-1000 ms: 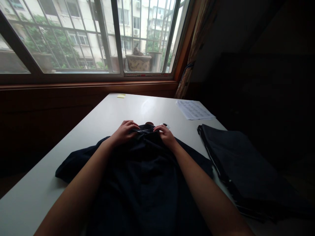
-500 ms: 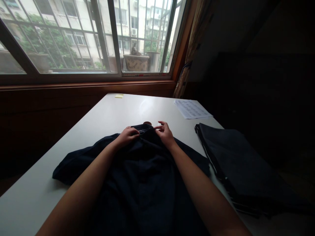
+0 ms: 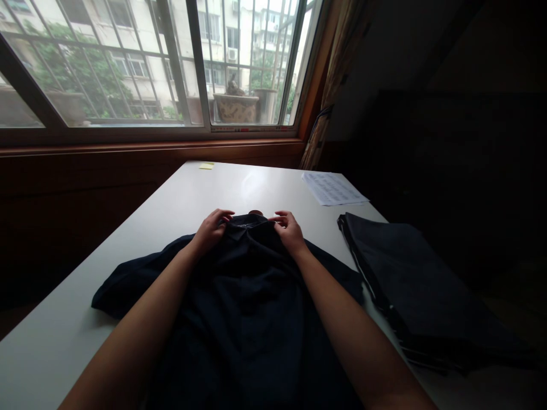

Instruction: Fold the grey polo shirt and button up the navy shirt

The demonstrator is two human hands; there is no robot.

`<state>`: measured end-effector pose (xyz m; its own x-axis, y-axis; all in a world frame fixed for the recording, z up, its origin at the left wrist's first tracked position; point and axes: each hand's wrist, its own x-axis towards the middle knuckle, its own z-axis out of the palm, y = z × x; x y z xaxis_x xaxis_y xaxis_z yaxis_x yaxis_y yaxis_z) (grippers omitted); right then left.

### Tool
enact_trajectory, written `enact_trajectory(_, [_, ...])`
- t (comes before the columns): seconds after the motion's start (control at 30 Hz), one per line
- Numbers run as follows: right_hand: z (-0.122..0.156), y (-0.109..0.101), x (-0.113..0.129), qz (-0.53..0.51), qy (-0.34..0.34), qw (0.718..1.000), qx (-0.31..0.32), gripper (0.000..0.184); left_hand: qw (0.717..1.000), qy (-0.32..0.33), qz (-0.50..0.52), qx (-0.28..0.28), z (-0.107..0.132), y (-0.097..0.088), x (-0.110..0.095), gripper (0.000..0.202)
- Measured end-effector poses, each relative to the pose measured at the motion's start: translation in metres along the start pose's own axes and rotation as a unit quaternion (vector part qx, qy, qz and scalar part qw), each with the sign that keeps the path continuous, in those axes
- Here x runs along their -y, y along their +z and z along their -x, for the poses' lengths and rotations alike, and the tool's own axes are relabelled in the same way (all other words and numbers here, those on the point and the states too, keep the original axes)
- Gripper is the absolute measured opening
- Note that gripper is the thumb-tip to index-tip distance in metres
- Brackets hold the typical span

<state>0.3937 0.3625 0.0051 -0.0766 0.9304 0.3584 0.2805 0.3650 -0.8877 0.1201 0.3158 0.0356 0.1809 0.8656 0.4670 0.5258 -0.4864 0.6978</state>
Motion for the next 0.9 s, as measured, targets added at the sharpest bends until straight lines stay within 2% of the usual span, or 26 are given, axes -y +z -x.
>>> enact_trajectory(0.17, [0.000,0.000,0.001,-0.007,-0.009,1.000,0.008,0.030,0.996,0.027,-0.087,0.011,0.004,-0.004,0.006,0.035])
enact_trajectory(0.27, [0.001,-0.001,0.000,-0.018,-0.011,1.000,0.010,0.036,0.992,0.025,-0.119,0.025,0.007,-0.001,0.012,0.039])
enact_trajectory(0.37, [0.000,-0.001,0.000,-0.029,-0.011,0.999,0.008,0.044,0.989,0.014,-0.143,0.013,0.006,0.002,0.020,0.038])
enact_trajectory(0.47, [0.000,-0.001,0.000,-0.053,-0.021,0.998,0.017,0.051,0.988,0.000,-0.157,-0.008,0.005,0.003,0.028,0.037])
enact_trajectory(0.57, [0.002,-0.003,0.001,-0.079,-0.044,0.995,0.042,0.054,0.992,-0.022,-0.120,-0.016,0.005,0.001,0.032,0.037])
enact_trajectory(0.7, [0.007,-0.007,0.007,-0.016,-0.080,0.996,0.036,0.043,0.997,-0.056,-0.049,-0.022,0.005,-0.002,0.036,0.038])
enact_trajectory(0.8, [0.012,-0.008,0.018,0.020,-0.102,0.994,0.025,0.025,0.997,-0.057,-0.047,-0.028,0.005,-0.002,0.038,0.035])
enact_trajectory(0.9, [0.021,-0.006,0.034,0.048,-0.131,0.989,0.048,0.011,0.997,-0.045,-0.056,-0.031,0.004,-0.001,0.038,0.030])
